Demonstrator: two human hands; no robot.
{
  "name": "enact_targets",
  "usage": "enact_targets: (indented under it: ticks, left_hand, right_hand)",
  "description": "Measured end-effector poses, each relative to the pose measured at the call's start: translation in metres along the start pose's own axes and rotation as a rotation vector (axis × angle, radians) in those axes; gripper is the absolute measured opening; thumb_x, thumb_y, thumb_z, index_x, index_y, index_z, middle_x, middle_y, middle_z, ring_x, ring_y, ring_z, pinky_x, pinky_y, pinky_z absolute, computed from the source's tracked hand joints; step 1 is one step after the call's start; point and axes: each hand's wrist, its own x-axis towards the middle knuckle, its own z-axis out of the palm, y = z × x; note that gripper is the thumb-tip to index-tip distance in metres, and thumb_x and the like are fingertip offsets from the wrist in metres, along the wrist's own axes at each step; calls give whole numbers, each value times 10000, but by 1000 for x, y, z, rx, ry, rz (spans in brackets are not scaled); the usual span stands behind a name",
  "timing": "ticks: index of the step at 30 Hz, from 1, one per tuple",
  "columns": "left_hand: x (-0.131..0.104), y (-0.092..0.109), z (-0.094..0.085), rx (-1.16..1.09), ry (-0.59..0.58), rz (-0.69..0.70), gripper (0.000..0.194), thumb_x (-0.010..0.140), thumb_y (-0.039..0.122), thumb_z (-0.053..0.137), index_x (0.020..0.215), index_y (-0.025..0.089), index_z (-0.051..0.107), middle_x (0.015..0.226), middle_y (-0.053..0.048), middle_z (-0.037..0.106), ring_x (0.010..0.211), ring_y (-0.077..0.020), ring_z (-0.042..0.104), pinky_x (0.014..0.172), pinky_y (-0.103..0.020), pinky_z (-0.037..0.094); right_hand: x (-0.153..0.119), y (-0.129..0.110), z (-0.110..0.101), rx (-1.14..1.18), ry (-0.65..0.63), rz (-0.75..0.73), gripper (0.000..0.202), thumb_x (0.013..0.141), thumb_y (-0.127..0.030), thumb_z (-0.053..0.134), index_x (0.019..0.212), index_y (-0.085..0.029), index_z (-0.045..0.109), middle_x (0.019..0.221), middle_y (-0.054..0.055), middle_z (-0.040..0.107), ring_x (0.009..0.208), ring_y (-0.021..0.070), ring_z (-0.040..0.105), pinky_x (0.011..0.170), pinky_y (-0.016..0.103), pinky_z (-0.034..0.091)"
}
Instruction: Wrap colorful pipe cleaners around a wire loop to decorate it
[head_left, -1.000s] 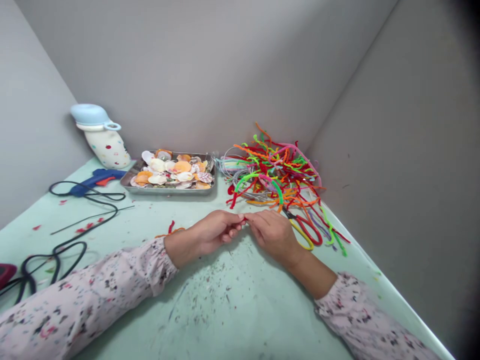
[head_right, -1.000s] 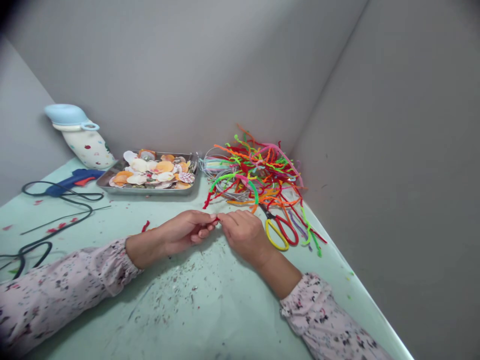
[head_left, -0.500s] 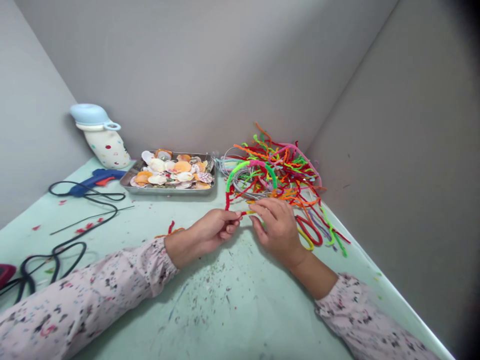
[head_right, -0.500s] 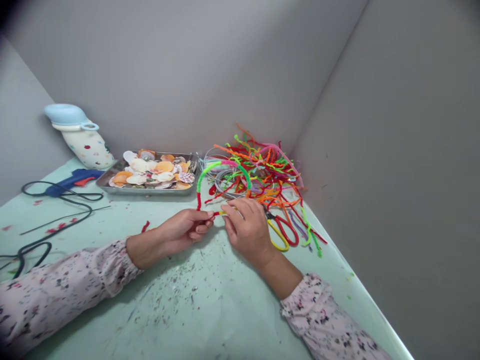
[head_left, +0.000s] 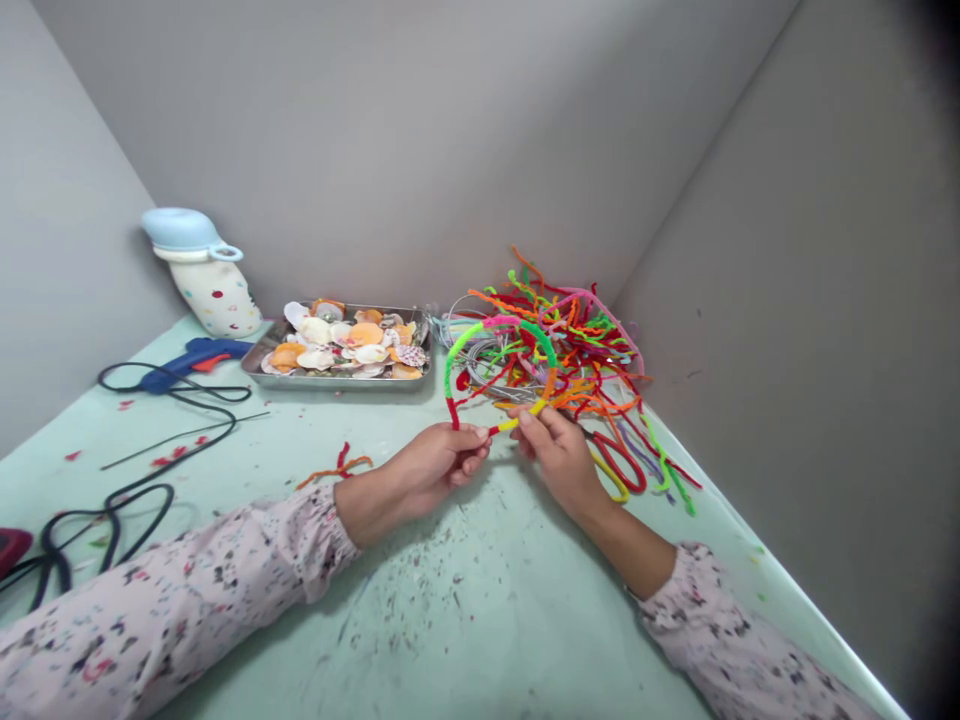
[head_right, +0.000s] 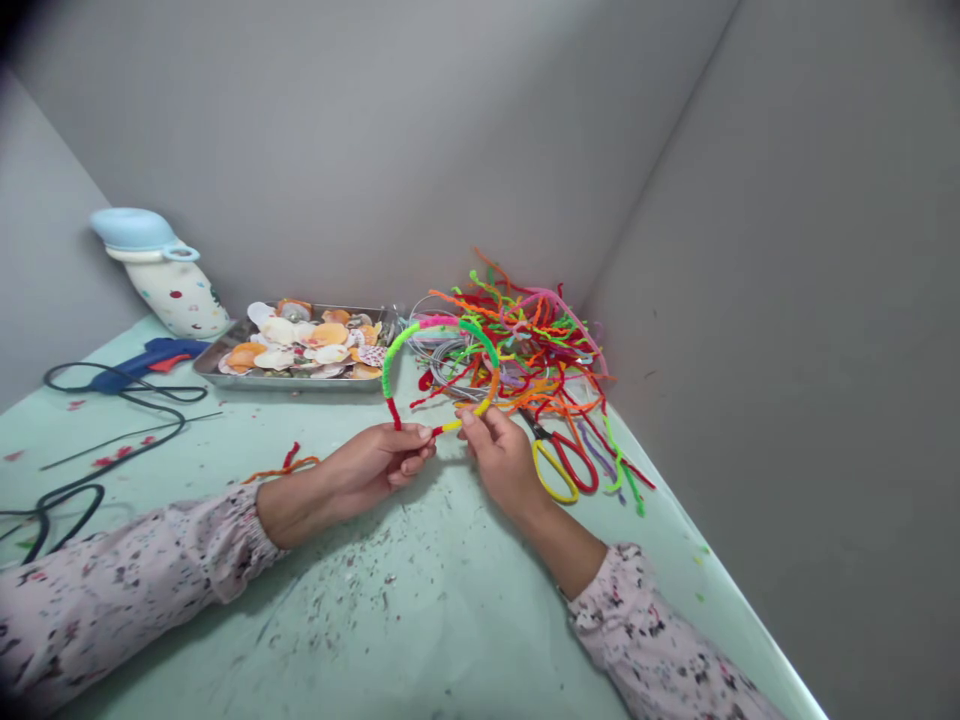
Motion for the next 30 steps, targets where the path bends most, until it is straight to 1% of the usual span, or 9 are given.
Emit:
enact_targets:
  ticks: [4,6,9,12,14,17,20,25,30]
  left_hand:
    - [-2,-1,1,73,-5,14,172,773,275,628,761,107,592,657,-7,530,477,-34,416,413,-171,242]
    - [-4,-1,2,131,-23,12,223,764,323,651,814,110,615,769,-39,589,525,-41,476,438,-171,277]
    - [-4,2,2,186,-28,10,255,719,286,699,907,131,629,865,-52,620,594,-57,536,477,-174,315]
    - [-2,5,1,199,32,72,301,694,234,711,971,155,626,800,-20,612,606,-61,545,500,-174,333]
    - [-1,6,0,169,97,128,277,697,251,706,938,139,627,785,-19,603,562,-47,510,479,-172,324]
    - [2,7,-1,112,181,149,236,732,292,667,861,96,633,755,-27,578,505,-30,455,441,-166,301]
    - [2,6,-1,111,191,147,201,741,261,651,840,86,641,704,-15,553,483,-25,430,431,-157,294]
    - [2,4,-3,105,180,144,181,772,246,617,855,88,649,696,-11,546,492,-29,441,435,-150,304]
    - [3,4,-3,92,139,165,182,764,236,629,852,79,655,699,-20,553,490,-35,442,423,-154,304]
  right_hand:
    - [2,-2,2,314,-59,163,295,817,-457,564,868,-172,619,682,0,597,538,110,520,480,227,414]
    - [4,-1,1,381,-41,186,290,808,-451,579,858,-168,618,672,-2,591,533,104,521,474,217,415]
    - [6,1,0,409,-8,203,285,799,-449,592,848,-168,612,660,-5,589,529,101,523,471,210,420]
    - [8,5,-2,416,26,217,276,791,-447,604,815,-172,598,639,-12,586,517,94,522,458,197,414]
    - [9,7,-2,422,39,237,273,790,-445,607,795,-173,591,628,-16,581,510,88,516,447,189,406]
    - [9,8,-2,425,31,242,276,791,-446,606,792,-171,594,638,-12,583,514,87,518,450,188,409]
    - [7,6,0,416,-25,233,280,793,-447,607,843,-171,614,683,-1,596,545,93,535,462,194,420]
    - [3,1,1,388,-183,285,322,782,-436,627,958,-166,639,724,14,609,613,109,561,486,201,430]
    - [3,1,1,312,-277,287,287,780,-432,632,849,-154,653,760,33,647,605,102,563,511,212,431]
